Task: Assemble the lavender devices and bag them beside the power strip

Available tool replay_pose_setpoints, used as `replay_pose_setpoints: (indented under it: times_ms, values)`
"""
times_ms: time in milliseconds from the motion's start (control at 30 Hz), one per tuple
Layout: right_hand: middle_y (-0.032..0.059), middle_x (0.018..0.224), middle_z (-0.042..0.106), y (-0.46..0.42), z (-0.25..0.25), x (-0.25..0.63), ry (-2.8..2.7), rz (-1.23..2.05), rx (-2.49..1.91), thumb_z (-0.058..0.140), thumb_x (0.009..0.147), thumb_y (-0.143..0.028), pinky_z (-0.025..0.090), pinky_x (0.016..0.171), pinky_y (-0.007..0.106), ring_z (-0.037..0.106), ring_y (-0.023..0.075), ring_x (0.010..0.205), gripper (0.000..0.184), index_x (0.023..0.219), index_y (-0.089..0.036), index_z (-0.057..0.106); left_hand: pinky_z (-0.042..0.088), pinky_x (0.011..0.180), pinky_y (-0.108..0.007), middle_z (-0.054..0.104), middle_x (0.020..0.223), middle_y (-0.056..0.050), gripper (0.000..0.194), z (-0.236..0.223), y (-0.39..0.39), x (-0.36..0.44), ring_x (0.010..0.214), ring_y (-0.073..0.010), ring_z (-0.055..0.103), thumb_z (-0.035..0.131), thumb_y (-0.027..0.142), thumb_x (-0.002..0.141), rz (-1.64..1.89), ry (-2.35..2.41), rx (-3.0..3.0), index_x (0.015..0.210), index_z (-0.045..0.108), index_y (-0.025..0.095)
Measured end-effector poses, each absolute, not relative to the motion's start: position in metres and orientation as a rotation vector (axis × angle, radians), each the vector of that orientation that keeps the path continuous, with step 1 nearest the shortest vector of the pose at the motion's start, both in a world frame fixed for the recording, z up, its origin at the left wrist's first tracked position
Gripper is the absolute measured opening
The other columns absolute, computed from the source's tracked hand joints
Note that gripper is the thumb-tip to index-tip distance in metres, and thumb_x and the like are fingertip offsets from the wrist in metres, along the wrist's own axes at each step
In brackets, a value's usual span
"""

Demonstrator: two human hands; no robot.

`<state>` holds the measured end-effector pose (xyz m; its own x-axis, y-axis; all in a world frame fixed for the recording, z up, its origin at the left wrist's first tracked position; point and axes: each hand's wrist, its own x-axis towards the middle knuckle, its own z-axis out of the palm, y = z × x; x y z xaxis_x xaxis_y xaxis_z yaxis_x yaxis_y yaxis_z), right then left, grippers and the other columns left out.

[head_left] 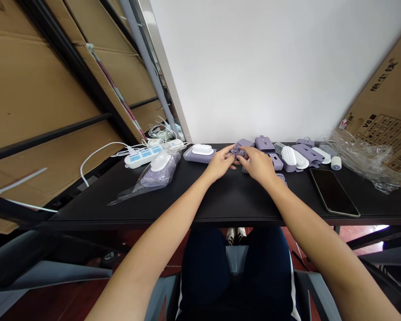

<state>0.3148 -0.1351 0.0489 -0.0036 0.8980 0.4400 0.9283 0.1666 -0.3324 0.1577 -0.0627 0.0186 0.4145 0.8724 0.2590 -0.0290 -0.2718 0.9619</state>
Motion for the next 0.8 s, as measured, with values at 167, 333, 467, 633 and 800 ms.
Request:
replay_pose_setpoints:
  times_ms: [167, 333, 467, 633, 800]
  values:
    - [0.0089, 0.120, 0.078, -0.135, 0.048, 0.314, -1.894, -0.069, -1.719, 0.057, 0.102, -0.036, 0.051, 0.080, 0.034, 0.074, 0.0278, 0.103, 0.041, 0.141, -0.026, 0.065, 0.062, 0.065, -0.022, 0.077, 0.096, -0.005, 0.054, 0.021, -0.064, 0.157, 0.085, -0.0159, 0.078, 0.051, 0.011, 0.095, 1.044, 0.785, 1.627, 0.149, 0.056, 0.014]
    - [0.0078, 0.120, 0.079, -0.135, 0.048, 0.313, -1.899, -0.066, -1.693, 0.057, 0.102, -0.037, 0.051, 0.079, 0.033, 0.075, 0.0267, 0.101, 0.040, 0.139, -0.026, 0.066, 0.058, 0.059, -0.019, 0.079, 0.101, -0.006, 0.053, 0.019, -0.061, 0.157, 0.079, -0.0143, 0.077, 0.050, 0.011, 0.093, 1.069, 0.823, 1.668, 0.144, 0.060, 0.014]
    - [0.0053, 0.113, 0.080, -0.135, 0.047, 0.313, -1.895, -0.041, -1.665, 0.059, 0.100, -0.038, 0.048, 0.075, 0.032, 0.075, 0.0263, 0.096, 0.037, 0.135, -0.027, 0.067, 0.055, 0.057, -0.018, 0.079, 0.101, -0.006, 0.053, 0.018, -0.060, 0.156, 0.079, -0.0147, 0.077, 0.051, 0.012, 0.092, 1.078, 0.835, 1.707, 0.144, 0.062, 0.016]
    - [0.0020, 0.103, 0.079, -0.133, 0.047, 0.317, -1.836, 0.205, -1.628, 0.060, 0.098, -0.044, 0.045, 0.073, 0.032, 0.073, 0.0240, 0.091, 0.034, 0.128, -0.027, 0.065, 0.055, 0.061, -0.022, 0.078, 0.097, -0.005, 0.048, 0.014, -0.059, 0.154, 0.081, -0.0166, 0.075, 0.055, 0.017, 0.094, 1.102, 0.886, 1.878, 0.140, 0.066, 0.018]
    - [0.0039, 0.099, 0.075, -0.124, 0.048, 0.329, -1.629, 0.303, -1.555, 0.059, 0.097, -0.046, 0.047, 0.077, 0.035, 0.068, 0.0222, 0.085, 0.035, 0.124, -0.024, 0.064, 0.055, 0.073, -0.027, 0.077, 0.093, -0.004, 0.043, 0.013, -0.061, 0.152, 0.080, -0.0173, 0.075, 0.059, 0.021, 0.093, 1.144, 0.873, 1.975, 0.136, 0.067, 0.018]
